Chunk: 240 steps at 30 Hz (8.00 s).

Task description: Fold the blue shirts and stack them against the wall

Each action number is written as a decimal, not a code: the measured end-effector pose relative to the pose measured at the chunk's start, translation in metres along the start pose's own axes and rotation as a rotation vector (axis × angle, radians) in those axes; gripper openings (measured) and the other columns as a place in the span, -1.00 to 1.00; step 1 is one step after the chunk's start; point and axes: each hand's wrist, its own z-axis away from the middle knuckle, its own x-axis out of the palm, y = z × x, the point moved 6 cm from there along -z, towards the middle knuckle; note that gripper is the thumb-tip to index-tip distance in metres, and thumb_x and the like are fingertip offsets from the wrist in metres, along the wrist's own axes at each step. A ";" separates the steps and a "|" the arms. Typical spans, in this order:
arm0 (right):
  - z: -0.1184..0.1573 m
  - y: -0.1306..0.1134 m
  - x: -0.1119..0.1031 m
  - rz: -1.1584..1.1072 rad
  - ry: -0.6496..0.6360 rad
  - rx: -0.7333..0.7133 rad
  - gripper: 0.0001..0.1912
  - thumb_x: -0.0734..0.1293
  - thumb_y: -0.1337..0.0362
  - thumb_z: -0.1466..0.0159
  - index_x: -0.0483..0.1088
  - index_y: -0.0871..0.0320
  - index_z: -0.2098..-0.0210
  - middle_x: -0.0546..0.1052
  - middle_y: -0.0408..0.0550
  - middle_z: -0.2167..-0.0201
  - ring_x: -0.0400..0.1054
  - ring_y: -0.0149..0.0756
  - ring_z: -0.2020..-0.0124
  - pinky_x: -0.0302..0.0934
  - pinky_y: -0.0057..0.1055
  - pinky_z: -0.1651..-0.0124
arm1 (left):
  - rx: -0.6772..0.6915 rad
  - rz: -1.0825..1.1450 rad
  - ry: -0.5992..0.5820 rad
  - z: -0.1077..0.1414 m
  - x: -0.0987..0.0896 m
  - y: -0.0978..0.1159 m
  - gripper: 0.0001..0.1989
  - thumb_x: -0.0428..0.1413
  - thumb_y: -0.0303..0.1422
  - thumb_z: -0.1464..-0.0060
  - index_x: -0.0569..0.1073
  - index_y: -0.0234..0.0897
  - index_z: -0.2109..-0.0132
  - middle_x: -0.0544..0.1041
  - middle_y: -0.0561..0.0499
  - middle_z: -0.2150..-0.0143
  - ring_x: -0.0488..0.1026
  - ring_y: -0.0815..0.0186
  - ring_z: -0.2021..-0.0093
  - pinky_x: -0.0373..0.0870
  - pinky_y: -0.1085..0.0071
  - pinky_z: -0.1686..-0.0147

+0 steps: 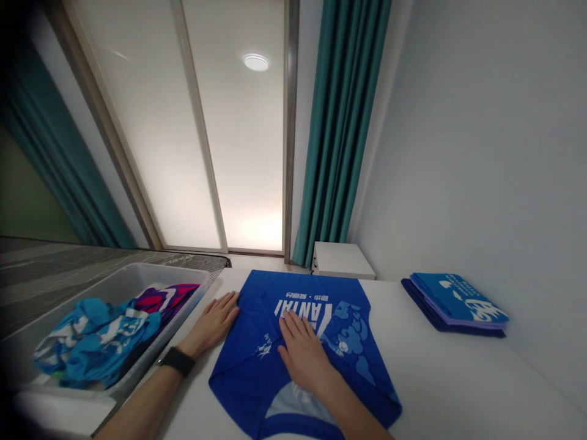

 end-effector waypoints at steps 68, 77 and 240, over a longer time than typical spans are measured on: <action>-0.116 0.007 0.024 0.023 -0.015 -0.080 -0.36 -0.09 0.05 -0.40 -0.10 0.21 -0.38 -0.08 -0.02 -0.40 -0.29 -0.24 -0.41 -0.42 -0.05 -0.39 | 0.054 0.041 -0.042 0.005 -0.004 0.006 -0.51 -0.26 -0.27 -0.35 0.12 -0.25 -0.35 0.12 -0.10 -0.38 0.05 0.22 -0.37 -0.01 0.08 -0.30; -0.098 -0.026 0.006 0.134 0.180 -0.158 -0.40 -0.01 0.21 -0.37 -0.02 0.28 -0.36 -0.03 0.04 -0.39 -0.26 -0.24 -0.41 -0.46 -0.09 -0.39 | 0.233 0.032 -0.021 0.012 -0.001 0.032 -0.48 -0.22 -0.24 -0.34 0.10 -0.31 -0.36 0.11 -0.13 -0.38 0.02 0.21 -0.38 -0.06 0.06 -0.33; -0.040 0.008 0.010 0.063 -0.032 -0.149 -0.35 -0.08 0.00 -0.42 -0.10 0.23 -0.38 -0.08 0.04 -0.40 -0.27 -0.21 -0.41 -0.37 -0.09 -0.40 | 0.104 -0.028 0.014 0.002 -0.001 0.063 -0.46 -0.17 -0.17 -0.30 0.19 -0.31 -0.32 0.13 -0.14 -0.37 0.05 0.15 -0.37 -0.01 0.04 -0.30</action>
